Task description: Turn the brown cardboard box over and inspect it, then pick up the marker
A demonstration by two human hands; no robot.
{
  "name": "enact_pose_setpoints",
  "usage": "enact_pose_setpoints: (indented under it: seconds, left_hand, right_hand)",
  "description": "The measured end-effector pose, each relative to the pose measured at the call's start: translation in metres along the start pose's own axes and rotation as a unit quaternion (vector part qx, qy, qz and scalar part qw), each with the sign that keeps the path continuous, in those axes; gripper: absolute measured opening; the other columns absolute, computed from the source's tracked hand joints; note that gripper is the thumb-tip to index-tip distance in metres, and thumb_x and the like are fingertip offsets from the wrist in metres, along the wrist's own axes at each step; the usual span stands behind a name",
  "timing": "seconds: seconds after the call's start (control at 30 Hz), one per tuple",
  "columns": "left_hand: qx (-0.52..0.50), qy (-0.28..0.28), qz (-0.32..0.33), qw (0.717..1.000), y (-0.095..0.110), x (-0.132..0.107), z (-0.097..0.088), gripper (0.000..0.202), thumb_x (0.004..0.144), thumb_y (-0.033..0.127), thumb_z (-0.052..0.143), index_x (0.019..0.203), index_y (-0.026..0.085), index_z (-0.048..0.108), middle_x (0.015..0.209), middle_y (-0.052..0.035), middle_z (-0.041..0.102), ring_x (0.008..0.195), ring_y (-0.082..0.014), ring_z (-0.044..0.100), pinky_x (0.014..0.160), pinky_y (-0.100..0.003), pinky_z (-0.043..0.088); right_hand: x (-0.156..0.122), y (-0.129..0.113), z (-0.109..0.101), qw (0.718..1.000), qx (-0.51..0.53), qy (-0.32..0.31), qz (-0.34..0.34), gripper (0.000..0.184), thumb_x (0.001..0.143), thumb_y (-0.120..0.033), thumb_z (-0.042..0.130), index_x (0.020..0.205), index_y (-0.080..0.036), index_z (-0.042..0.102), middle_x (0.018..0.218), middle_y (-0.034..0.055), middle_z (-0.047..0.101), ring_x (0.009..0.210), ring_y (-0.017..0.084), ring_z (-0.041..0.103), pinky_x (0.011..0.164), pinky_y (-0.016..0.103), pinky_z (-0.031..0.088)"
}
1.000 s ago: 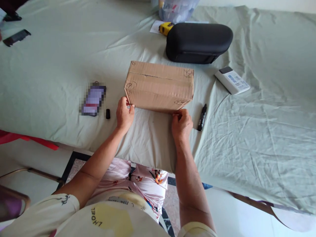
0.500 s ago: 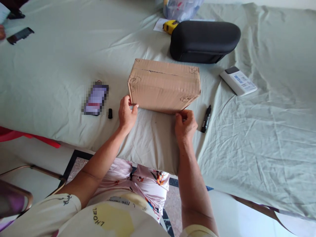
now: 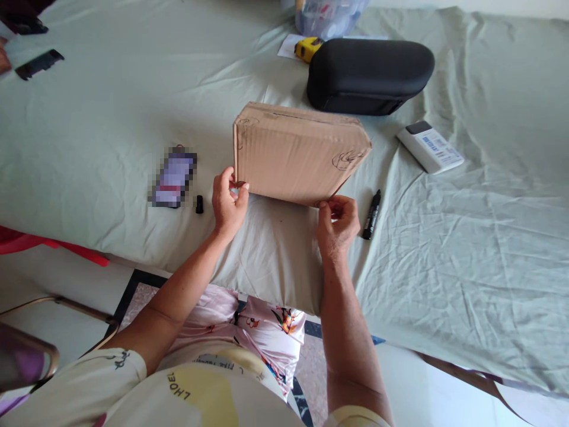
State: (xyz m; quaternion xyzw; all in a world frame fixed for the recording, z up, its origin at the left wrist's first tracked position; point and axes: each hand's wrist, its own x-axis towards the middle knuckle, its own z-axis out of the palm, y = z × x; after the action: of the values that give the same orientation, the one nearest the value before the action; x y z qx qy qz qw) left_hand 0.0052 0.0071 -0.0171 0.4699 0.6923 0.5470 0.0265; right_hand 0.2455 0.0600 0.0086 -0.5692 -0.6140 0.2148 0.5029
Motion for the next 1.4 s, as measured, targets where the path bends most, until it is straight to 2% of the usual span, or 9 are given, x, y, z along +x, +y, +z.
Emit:
enact_pose_setpoints:
  seconds: [0.13,0.27,0.4,0.5,0.67,0.8,1.03,1.2,1.4]
  left_hand:
    - [0.031,0.027,0.033,0.999,0.013,-0.005,0.001,0.082,0.095,0.064,0.078,0.157,0.018,0.050,0.144,-0.0210,0.066,0.140,-0.0348,0.063,0.126,-0.051,0.049]
    - [0.034,0.033,0.045,0.998,0.025,-0.011,0.004,0.120,0.080,0.076,0.087,0.171,0.021,0.031,0.165,-0.0259,0.051,0.158,-0.0418,0.051,0.133,-0.057,0.043]
    - [0.026,0.008,0.038,0.999,0.027,-0.013,0.007,0.141,0.069,0.080,0.092,0.175,0.025,0.018,0.173,-0.0276,0.040,0.164,-0.0459,0.044,0.135,-0.061,0.041]
    - [0.016,-0.012,0.025,0.999,0.026,-0.013,0.008,0.147,0.066,0.079,0.094,0.176,0.023,0.014,0.175,-0.0297,0.036,0.165,-0.0485,0.041,0.134,-0.063,0.040]
    - [0.013,-0.015,0.018,1.000,0.025,-0.014,0.011,0.146,0.067,0.071,0.097,0.176,0.025,0.012,0.177,-0.0293,0.034,0.166,-0.0486,0.041,0.134,-0.064,0.042]
    - [0.021,-0.006,0.030,0.999,0.022,-0.012,0.009,0.142,0.070,0.067,0.098,0.177,0.027,0.014,0.177,-0.0274,0.037,0.166,-0.0468,0.042,0.135,-0.063,0.042]
    - [-0.009,0.011,0.065,0.998,0.006,-0.002,0.001,0.116,0.090,0.077,0.077,0.177,0.029,0.016,0.176,-0.0214,0.044,0.165,-0.0374,0.046,0.135,-0.054,0.043]
    - [-0.033,0.030,0.080,0.996,0.002,-0.001,-0.005,0.088,0.103,0.075,0.058,0.173,0.029,0.032,0.174,-0.0170,0.050,0.161,-0.0315,0.052,0.129,-0.047,0.049]
    - [-0.094,0.060,0.043,0.993,0.002,-0.003,-0.003,0.068,0.108,0.072,0.052,0.158,0.025,0.054,0.155,-0.0150,0.066,0.138,-0.0262,0.069,0.114,-0.040,0.056]
  right_hand:
    - [-0.007,-0.007,0.000,0.999,0.003,0.019,-0.051,0.036,0.091,-0.060,0.065,0.092,-0.027,0.051,0.082,-0.0021,0.056,0.074,0.017,0.056,0.075,0.038,0.053]
    - [-0.016,-0.009,0.004,0.998,-0.009,0.004,-0.063,0.054,0.082,-0.067,0.078,0.107,-0.027,0.051,0.090,-0.0019,0.055,0.078,0.018,0.057,0.080,0.041,0.053]
    - [-0.022,-0.009,0.007,0.998,-0.018,-0.010,-0.060,0.070,0.074,-0.064,0.087,0.120,-0.027,0.051,0.103,0.0017,0.057,0.090,0.022,0.060,0.086,0.045,0.054]
    - [-0.025,-0.012,0.008,0.998,-0.027,-0.008,-0.051,0.074,0.071,-0.060,0.092,0.122,-0.027,0.049,0.106,0.0030,0.057,0.092,0.022,0.060,0.088,0.046,0.054]
    - [-0.025,-0.016,0.011,0.999,-0.039,0.005,-0.035,0.068,0.072,-0.052,0.093,0.118,-0.027,0.050,0.106,0.0037,0.057,0.094,0.023,0.058,0.089,0.046,0.054]
    - [-0.022,-0.007,0.014,0.999,-0.037,0.010,-0.030,0.066,0.073,-0.052,0.090,0.122,-0.027,0.054,0.106,0.0017,0.056,0.093,0.021,0.057,0.089,0.045,0.056]
    - [-0.013,0.005,0.013,0.997,0.028,0.012,-0.073,0.057,0.090,-0.064,0.073,0.132,-0.026,0.067,0.098,0.0002,0.059,0.086,0.017,0.061,0.084,0.040,0.059]
    - [-0.012,-0.003,0.004,0.990,0.080,0.046,-0.104,0.061,0.102,-0.073,0.055,0.130,-0.022,0.074,0.100,0.0041,0.067,0.090,0.020,0.067,0.090,0.043,0.060]
    - [-0.006,-0.002,0.001,0.990,0.110,0.045,-0.076,0.065,0.103,-0.078,0.051,0.124,-0.021,0.075,0.099,0.0073,0.072,0.096,0.024,0.075,0.089,0.046,0.063]
